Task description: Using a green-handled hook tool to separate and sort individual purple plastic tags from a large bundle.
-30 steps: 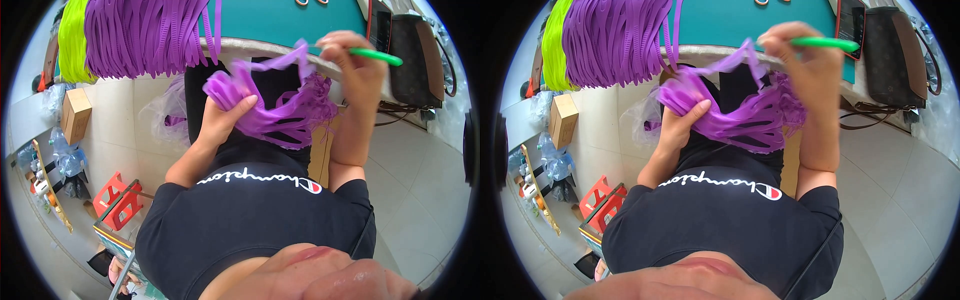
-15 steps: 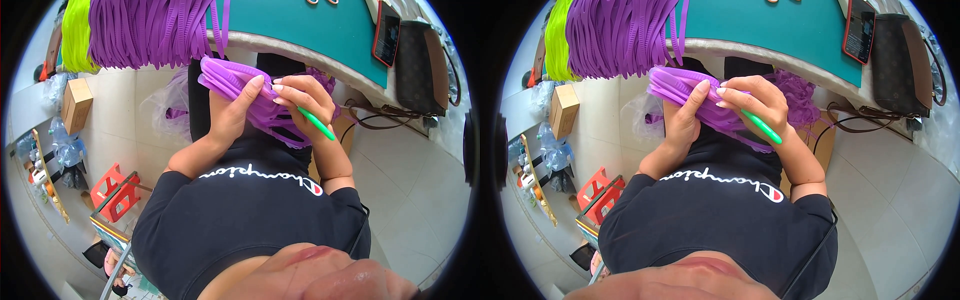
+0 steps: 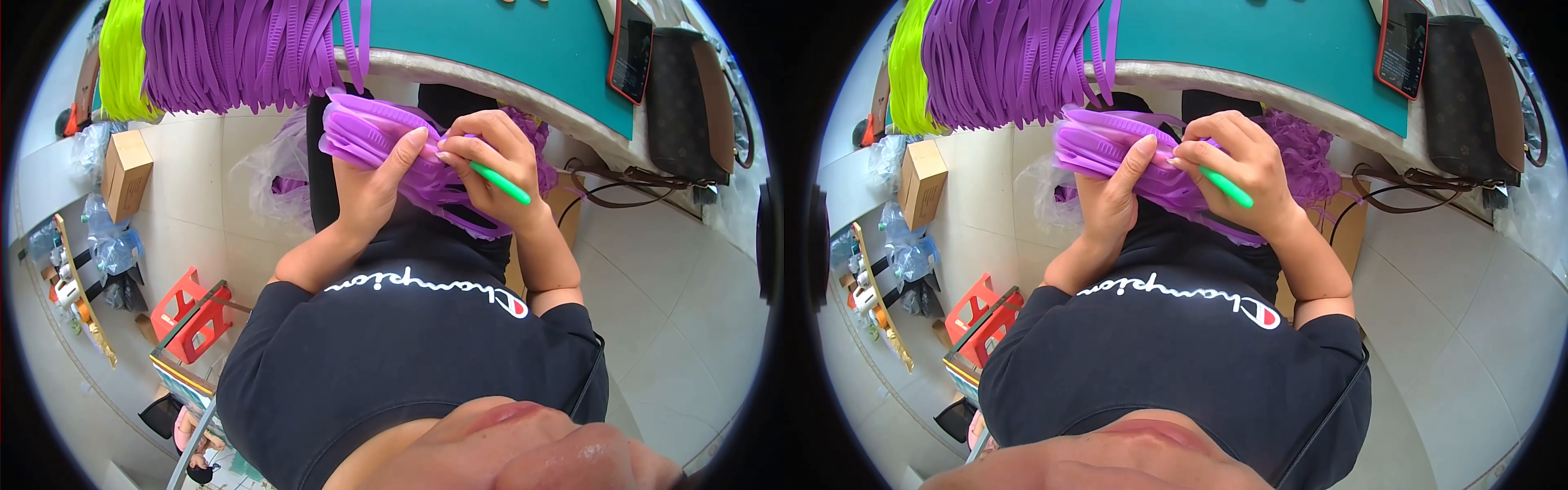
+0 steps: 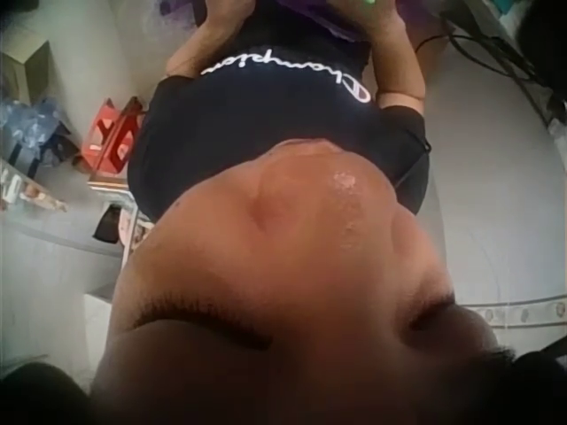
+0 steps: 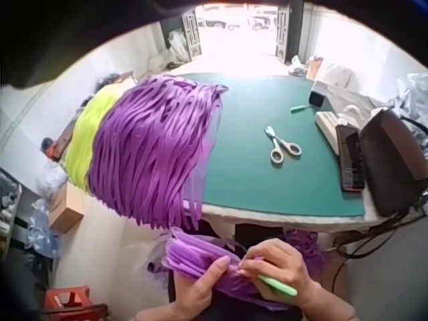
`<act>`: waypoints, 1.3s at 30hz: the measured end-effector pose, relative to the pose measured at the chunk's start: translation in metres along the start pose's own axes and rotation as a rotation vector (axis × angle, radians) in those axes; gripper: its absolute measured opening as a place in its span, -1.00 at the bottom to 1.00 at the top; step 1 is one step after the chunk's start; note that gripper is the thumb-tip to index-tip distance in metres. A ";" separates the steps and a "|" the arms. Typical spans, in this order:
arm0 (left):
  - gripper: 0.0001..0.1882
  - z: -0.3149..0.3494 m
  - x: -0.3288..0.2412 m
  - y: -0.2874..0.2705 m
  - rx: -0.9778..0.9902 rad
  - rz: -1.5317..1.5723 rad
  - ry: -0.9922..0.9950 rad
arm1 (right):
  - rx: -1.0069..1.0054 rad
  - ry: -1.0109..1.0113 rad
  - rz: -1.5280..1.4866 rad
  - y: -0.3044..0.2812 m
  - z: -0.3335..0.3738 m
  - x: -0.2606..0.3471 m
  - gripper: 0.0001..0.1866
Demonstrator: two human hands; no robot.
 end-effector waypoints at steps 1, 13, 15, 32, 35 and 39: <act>-0.92 0.000 0.000 -0.002 -0.003 -0.003 0.000 | 0.058 0.058 -0.052 0.001 0.001 -0.003 -0.88; -0.81 0.003 0.007 -0.010 0.156 -0.238 0.015 | -0.027 0.648 -0.502 0.010 0.011 -0.020 -0.53; -0.84 0.006 0.009 -0.017 0.109 -0.355 0.068 | -0.027 0.530 -0.410 0.010 0.015 -0.018 -0.51; -0.74 -0.040 0.154 -0.141 -0.238 0.290 -0.746 | -0.602 0.266 -1.560 -0.176 0.007 -0.001 -0.68; -0.73 -0.044 0.142 -0.175 -0.161 0.480 -0.783 | -0.919 0.222 -1.531 -0.243 0.014 -0.007 -0.76; -0.74 -0.045 0.132 -0.236 -0.401 0.570 -0.701 | -1.103 0.232 -1.497 -0.319 0.033 -0.031 -0.82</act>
Point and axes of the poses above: each hand's wrist, its own z-axis away from the middle knuckle, its own y-axis out of the palm, x = y × z, the point moved 5 cm from there along -z, towards the middle knuckle, and after that the axes turned 11 degrees about -x, right-handed, at the moved point
